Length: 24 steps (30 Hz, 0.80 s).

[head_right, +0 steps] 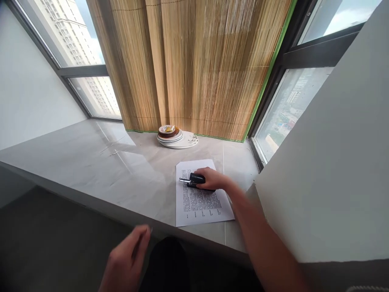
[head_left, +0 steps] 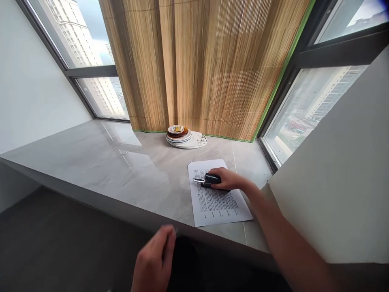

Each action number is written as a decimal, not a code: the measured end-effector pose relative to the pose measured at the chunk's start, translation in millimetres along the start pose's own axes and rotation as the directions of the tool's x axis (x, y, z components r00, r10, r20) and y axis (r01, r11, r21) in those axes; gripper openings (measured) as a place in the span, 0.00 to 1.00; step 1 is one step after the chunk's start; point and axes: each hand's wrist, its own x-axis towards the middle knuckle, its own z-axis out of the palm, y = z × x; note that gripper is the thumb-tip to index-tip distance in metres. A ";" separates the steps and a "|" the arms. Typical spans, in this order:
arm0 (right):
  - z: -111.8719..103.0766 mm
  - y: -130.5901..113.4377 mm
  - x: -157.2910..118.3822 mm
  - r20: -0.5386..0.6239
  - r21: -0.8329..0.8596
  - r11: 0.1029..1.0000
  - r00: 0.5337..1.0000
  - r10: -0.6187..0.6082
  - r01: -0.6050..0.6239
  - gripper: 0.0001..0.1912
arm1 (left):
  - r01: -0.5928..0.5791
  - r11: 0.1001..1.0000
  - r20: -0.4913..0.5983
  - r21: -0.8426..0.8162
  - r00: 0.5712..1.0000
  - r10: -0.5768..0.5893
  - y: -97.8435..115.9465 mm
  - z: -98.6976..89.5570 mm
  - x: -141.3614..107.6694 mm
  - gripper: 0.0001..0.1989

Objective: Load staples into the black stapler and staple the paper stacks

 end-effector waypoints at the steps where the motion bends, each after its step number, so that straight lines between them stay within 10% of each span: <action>1: 2.7 -0.6 -0.8 -0.021 -0.007 1.000 1.000 -0.014 0.014 0.09 | 0.003 1.000 0.048 0.021 0.999 -0.004 -7.7 16.0 28.9 0.10; 8: 9.4 -14.4 1.2 -0.082 -0.107 0.994 0.997 -0.007 -0.002 0.15 | 0.033 0.889 0.166 0.456 0.979 -0.122 -84.6 93.6 172.5 0.11; 14: 24.3 -30.4 10.6 -0.171 -0.159 0.985 0.984 0.040 -0.068 0.13 | -0.002 0.808 0.124 0.590 0.988 -0.088 -99.4 104.8 176.5 0.13; 24: 30.9 -19.8 12.7 -0.364 -0.154 0.980 0.929 0.060 -0.124 0.14 | 0.039 0.946 0.082 0.322 0.994 -0.069 -110.9 98.2 182.9 0.12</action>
